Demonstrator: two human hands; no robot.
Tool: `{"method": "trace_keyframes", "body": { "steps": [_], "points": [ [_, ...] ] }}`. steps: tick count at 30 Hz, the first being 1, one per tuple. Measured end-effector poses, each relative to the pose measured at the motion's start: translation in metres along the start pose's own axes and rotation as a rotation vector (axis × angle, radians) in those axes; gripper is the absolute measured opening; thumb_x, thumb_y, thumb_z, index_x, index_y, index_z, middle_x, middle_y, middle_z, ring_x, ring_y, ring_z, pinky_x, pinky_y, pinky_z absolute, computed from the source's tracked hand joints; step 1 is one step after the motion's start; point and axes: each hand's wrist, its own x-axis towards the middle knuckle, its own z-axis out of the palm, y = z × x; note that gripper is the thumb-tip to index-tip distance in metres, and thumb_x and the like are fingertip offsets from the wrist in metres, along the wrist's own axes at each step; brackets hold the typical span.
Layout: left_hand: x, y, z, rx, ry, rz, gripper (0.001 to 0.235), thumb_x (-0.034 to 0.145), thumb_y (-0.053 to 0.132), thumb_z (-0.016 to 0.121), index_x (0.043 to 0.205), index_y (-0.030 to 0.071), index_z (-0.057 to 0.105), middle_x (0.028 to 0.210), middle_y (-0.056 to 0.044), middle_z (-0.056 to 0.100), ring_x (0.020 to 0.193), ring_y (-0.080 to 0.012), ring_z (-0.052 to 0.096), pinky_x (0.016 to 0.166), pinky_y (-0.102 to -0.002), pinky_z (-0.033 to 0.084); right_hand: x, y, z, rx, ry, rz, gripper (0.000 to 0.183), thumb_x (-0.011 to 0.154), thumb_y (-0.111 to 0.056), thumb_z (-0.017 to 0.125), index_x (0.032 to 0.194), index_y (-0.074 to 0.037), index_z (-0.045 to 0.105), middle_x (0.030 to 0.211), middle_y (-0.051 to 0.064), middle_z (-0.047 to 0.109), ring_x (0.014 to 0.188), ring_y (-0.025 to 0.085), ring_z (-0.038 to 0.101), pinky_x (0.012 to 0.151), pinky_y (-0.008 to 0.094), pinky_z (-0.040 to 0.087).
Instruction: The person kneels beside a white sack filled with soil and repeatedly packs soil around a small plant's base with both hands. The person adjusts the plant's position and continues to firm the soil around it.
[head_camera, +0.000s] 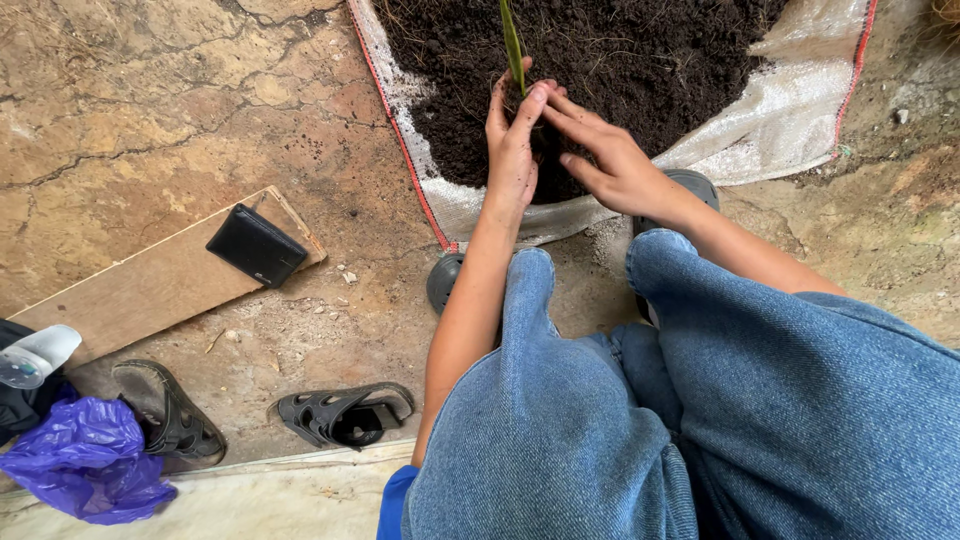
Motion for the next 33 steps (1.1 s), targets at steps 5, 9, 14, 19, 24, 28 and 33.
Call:
{"method": "trace_keyframes", "body": {
  "steps": [5,9,14,19,24,28,33],
  "points": [
    [-0.004,0.01,0.001,-0.143,0.019,-0.073,0.043,0.097,0.028,0.068,0.134,0.009,0.057,0.108,-0.009,0.067,0.095,-0.0199,0.069,0.073,-0.037,0.063,0.002,-0.006,-0.001,-0.043,0.276,0.176,0.041,0.104,-0.01,0.06,0.144,-0.004,0.058,0.152,0.019,0.052,0.145,0.035,0.051,0.123,0.044,0.042],
    [-0.009,0.006,0.008,-0.297,0.078,-0.148,0.041,0.1,0.052,0.053,0.101,0.011,0.061,0.083,-0.003,0.064,0.071,-0.0156,0.065,0.051,-0.03,0.057,0.017,0.003,0.018,-0.126,0.383,0.136,0.042,0.11,-0.018,0.058,0.149,-0.004,0.054,0.153,0.02,0.051,0.144,0.037,0.052,0.122,0.045,0.043],
    [-0.011,-0.011,0.014,-0.202,0.184,-0.153,0.052,0.107,0.053,0.043,0.086,0.009,0.06,0.077,0.001,0.055,0.068,-0.0104,0.054,0.06,-0.025,0.046,0.028,0.008,0.045,-0.005,0.356,0.13,0.057,0.109,-0.019,0.055,0.159,0.0,0.039,0.157,0.024,0.045,0.146,0.039,0.049,0.123,0.048,0.04],
    [-0.023,-0.028,0.006,-0.079,0.064,-0.063,0.046,0.112,0.046,0.045,0.082,0.013,0.056,0.073,0.004,0.051,0.063,-0.0095,0.048,0.058,-0.026,0.041,0.016,-0.002,0.052,0.094,0.387,0.108,0.06,0.108,-0.024,0.058,0.159,-0.001,0.037,0.154,0.022,0.049,0.141,0.035,0.055,0.121,0.044,0.045],
    [-0.028,-0.03,0.014,-0.037,0.087,0.023,0.051,0.121,0.045,0.043,0.086,0.012,0.056,0.076,0.005,0.049,0.068,-0.0092,0.046,0.063,-0.026,0.04,0.015,0.005,0.048,0.073,0.385,0.089,0.063,0.106,-0.031,0.06,0.158,-0.002,0.039,0.151,0.02,0.051,0.141,0.032,0.054,0.122,0.043,0.044],
    [-0.025,-0.017,0.025,0.305,0.031,0.161,0.07,0.111,0.067,0.022,0.128,0.007,0.054,0.128,-0.013,0.053,0.13,-0.0268,0.047,0.118,-0.044,0.035,0.024,0.031,0.032,0.576,0.219,0.309,0.065,0.11,-0.041,0.06,0.159,-0.003,0.04,0.149,0.015,0.057,0.143,0.028,0.053,0.125,0.043,0.041],
    [-0.034,-0.006,0.034,0.945,-0.045,0.204,0.097,0.096,0.076,-0.001,0.166,0.015,0.025,0.175,-0.018,0.006,0.16,-0.0415,-0.008,0.122,-0.062,-0.008,0.018,0.044,0.022,0.861,0.202,0.366,0.066,0.101,-0.031,0.072,0.154,-0.006,0.042,0.141,0.009,0.058,0.13,0.021,0.059,0.112,0.04,0.051]
  ]
}}
